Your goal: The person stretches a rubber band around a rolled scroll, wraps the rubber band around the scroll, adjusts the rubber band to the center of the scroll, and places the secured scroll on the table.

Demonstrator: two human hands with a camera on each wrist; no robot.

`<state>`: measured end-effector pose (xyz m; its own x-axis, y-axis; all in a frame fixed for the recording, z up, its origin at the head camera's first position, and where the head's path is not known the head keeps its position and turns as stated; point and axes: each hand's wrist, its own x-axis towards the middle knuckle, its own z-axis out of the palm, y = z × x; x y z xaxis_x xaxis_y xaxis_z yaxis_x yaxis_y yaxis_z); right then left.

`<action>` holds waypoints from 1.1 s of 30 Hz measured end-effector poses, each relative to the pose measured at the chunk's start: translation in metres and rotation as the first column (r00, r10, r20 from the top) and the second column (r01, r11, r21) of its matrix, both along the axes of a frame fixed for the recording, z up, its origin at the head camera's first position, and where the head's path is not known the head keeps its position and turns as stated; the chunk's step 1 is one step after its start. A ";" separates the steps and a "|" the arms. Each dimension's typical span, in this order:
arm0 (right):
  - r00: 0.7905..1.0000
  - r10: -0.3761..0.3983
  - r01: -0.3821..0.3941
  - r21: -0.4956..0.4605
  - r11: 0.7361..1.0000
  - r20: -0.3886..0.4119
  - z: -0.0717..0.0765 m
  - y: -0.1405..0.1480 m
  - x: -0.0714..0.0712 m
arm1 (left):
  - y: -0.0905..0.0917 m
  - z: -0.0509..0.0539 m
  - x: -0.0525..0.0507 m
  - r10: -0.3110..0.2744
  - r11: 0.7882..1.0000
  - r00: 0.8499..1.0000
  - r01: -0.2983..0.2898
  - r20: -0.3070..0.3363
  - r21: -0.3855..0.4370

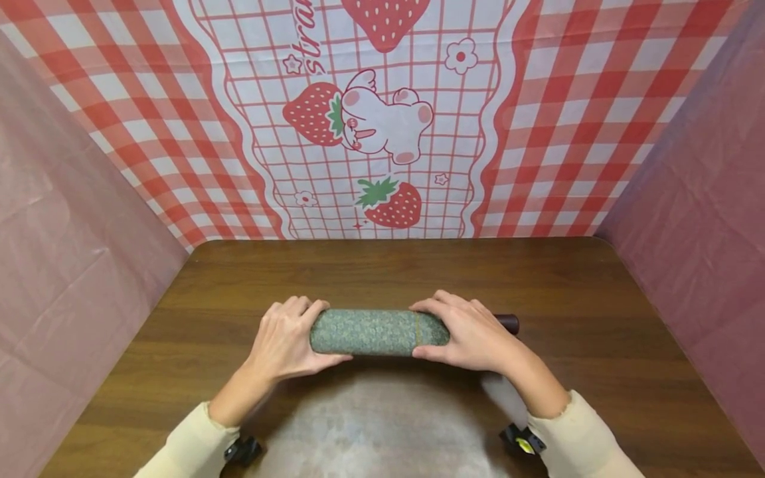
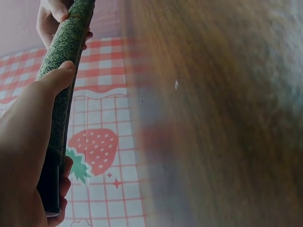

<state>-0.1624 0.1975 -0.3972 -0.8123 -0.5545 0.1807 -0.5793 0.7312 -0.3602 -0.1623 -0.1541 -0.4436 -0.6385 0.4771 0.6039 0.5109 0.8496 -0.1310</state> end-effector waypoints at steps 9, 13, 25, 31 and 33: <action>0.997 -0.021 0.024 0.036 0.999 -0.078 -0.002 -0.002 0.003 | -0.001 0.001 0.001 0.007 1.000 1.000 -0.007 0.015 0.000; 0.993 -0.037 0.043 0.050 0.998 -0.114 -0.005 -0.006 0.003 | 0.000 0.001 0.000 0.007 1.000 1.000 -0.007 0.013 0.003; 0.978 -0.071 0.086 0.070 0.994 -0.196 -0.012 -0.010 0.008 | 0.001 0.004 0.001 0.020 1.000 0.999 -0.020 0.044 0.009; 0.959 -0.069 0.088 0.055 0.995 -0.275 -0.015 -0.014 0.009 | 0.002 0.004 0.001 0.028 1.000 0.997 -0.029 0.076 0.012; 0.953 -0.079 0.097 0.046 0.994 -0.293 -0.015 -0.015 0.010 | 0.003 0.004 0.001 0.027 1.000 0.996 -0.028 0.081 0.012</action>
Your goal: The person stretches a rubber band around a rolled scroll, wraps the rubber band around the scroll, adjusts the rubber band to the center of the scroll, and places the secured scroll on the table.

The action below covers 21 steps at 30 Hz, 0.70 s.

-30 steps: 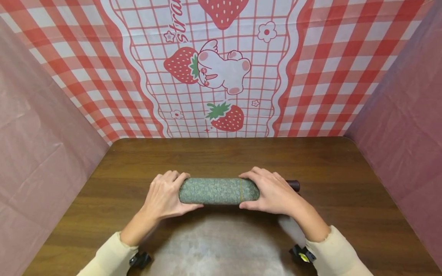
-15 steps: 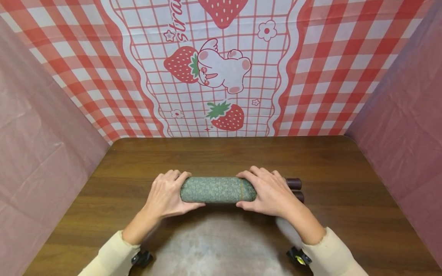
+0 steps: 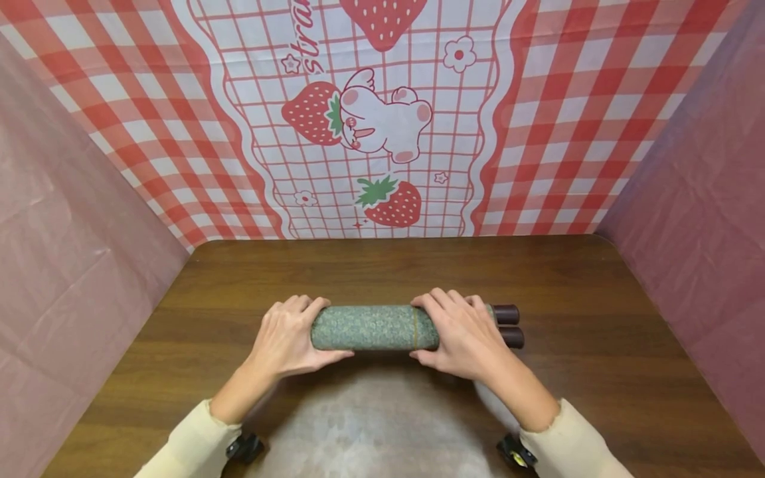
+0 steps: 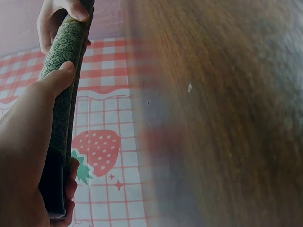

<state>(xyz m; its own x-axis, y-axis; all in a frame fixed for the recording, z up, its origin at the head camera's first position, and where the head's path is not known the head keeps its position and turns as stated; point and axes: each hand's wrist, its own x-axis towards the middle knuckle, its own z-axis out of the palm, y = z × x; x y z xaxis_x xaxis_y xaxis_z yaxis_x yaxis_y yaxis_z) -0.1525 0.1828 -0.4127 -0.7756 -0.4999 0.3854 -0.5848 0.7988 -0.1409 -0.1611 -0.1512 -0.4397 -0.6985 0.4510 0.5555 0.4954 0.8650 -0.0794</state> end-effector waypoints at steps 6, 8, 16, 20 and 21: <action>0.999 -0.020 0.020 0.014 1.000 -0.034 0.000 -0.004 0.002 | -0.001 0.003 0.001 0.012 1.000 1.000 -0.012 0.004 0.001; 0.998 -0.028 0.029 0.036 0.999 -0.048 -0.001 -0.005 0.003 | -0.002 0.004 0.001 0.013 1.000 1.000 -0.013 0.004 0.003; 0.996 -0.065 0.067 0.032 0.997 -0.057 -0.005 -0.011 0.007 | -0.003 0.003 0.001 0.010 1.000 1.000 -0.010 0.020 0.008; 0.988 -0.091 0.094 0.014 0.996 -0.126 -0.007 -0.015 0.008 | 0.000 0.003 0.000 0.015 1.000 0.999 -0.015 0.035 0.011; 0.985 -0.097 0.100 0.013 0.995 -0.145 -0.007 -0.016 0.008 | 0.000 0.003 0.000 0.015 1.000 0.999 -0.016 0.036 0.010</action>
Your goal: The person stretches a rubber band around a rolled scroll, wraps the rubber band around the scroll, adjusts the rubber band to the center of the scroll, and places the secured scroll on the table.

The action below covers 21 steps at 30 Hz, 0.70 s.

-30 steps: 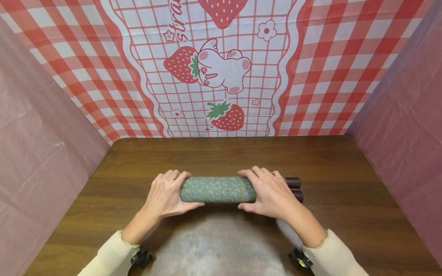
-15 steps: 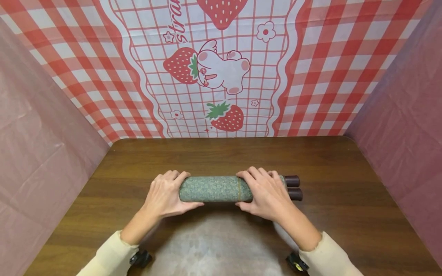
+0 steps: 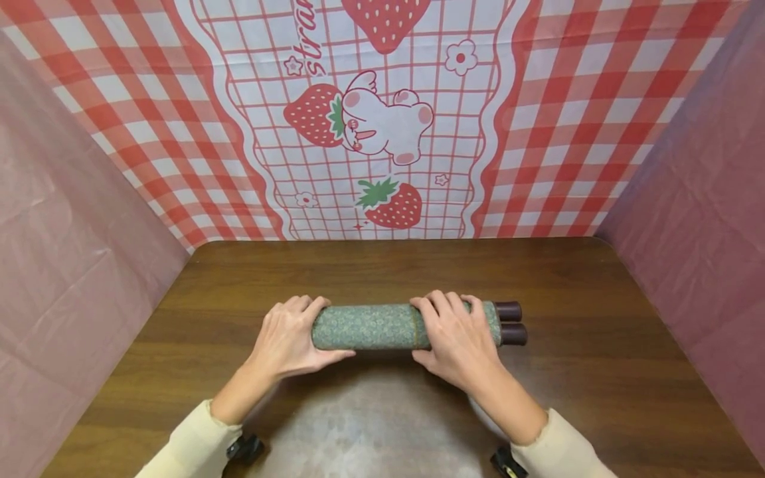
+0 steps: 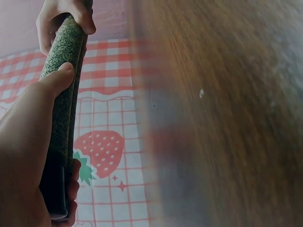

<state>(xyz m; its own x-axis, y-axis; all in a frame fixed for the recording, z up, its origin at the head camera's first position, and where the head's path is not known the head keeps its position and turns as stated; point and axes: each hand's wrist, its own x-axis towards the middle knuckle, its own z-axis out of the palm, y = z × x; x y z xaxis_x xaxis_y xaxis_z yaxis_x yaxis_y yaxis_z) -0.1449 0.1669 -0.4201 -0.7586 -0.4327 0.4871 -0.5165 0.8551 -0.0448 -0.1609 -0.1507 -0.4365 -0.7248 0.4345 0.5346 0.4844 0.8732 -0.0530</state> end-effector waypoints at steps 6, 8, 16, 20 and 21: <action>1.000 -0.013 0.014 0.013 1.000 -0.022 0.000 0.001 0.002 | 0.003 0.001 0.000 0.001 1.000 1.000 -0.001 0.005 -0.011; 1.000 -0.004 0.003 0.015 1.000 0.026 0.002 0.004 0.002 | 0.003 0.002 0.000 0.001 1.000 1.000 -0.001 0.003 -0.016; 0.984 0.124 -0.112 -0.090 0.990 0.129 0.014 0.019 -0.001 | 0.000 0.002 -0.001 -0.001 1.000 1.000 0.000 -0.027 -0.015; 0.986 0.143 -0.134 -0.098 0.986 0.087 0.010 0.019 -0.001 | 0.001 0.001 -0.001 -0.001 1.000 1.000 0.001 -0.017 -0.016; 0.987 0.140 -0.133 -0.093 0.987 0.079 0.009 0.019 -0.001 | 0.001 0.001 -0.001 -0.002 1.000 1.000 0.002 -0.014 -0.016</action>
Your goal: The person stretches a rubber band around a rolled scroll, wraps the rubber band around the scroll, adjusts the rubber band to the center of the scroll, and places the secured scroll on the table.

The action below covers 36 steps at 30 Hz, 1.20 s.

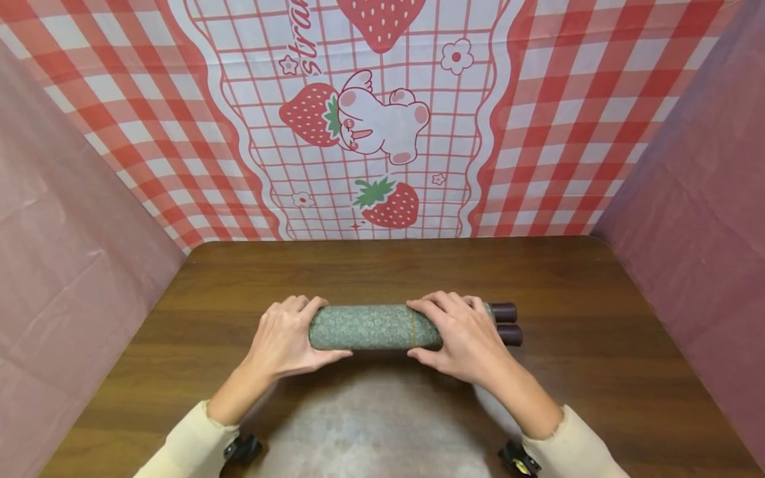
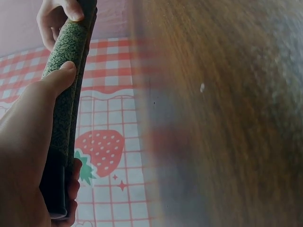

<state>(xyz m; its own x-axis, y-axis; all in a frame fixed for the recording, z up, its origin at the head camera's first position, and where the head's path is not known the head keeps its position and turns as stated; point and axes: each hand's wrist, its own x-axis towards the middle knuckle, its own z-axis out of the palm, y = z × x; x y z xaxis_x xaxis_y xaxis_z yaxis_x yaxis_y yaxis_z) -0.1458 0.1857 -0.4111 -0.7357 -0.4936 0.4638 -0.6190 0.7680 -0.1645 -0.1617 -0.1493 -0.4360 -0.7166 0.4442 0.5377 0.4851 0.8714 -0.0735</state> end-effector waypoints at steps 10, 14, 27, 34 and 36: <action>0.995 -0.028 0.028 -0.004 1.000 0.096 0.000 0.003 0.000 | 0.000 -0.003 -0.002 -0.018 1.000 0.999 0.018 -0.032 0.000; 0.985 -0.040 0.042 -0.008 0.999 0.167 0.001 0.005 0.002 | -0.001 -0.005 -0.003 -0.030 1.000 0.999 0.030 -0.035 -0.003; 0.984 -0.076 0.078 -0.009 0.997 0.162 -0.010 -0.002 0.000 | 0.002 -0.008 -0.002 -0.021 1.000 0.999 0.020 -0.030 -0.017; 0.967 -0.035 0.037 -0.004 0.999 0.252 0.001 0.004 -0.002 | 0.001 -0.006 0.000 -0.022 0.999 0.998 0.020 -0.056 -0.031; 0.957 -0.025 0.026 0.000 1.000 0.289 0.005 0.005 -0.003 | 0.000 -0.006 0.000 -0.025 0.999 0.998 0.023 -0.060 -0.030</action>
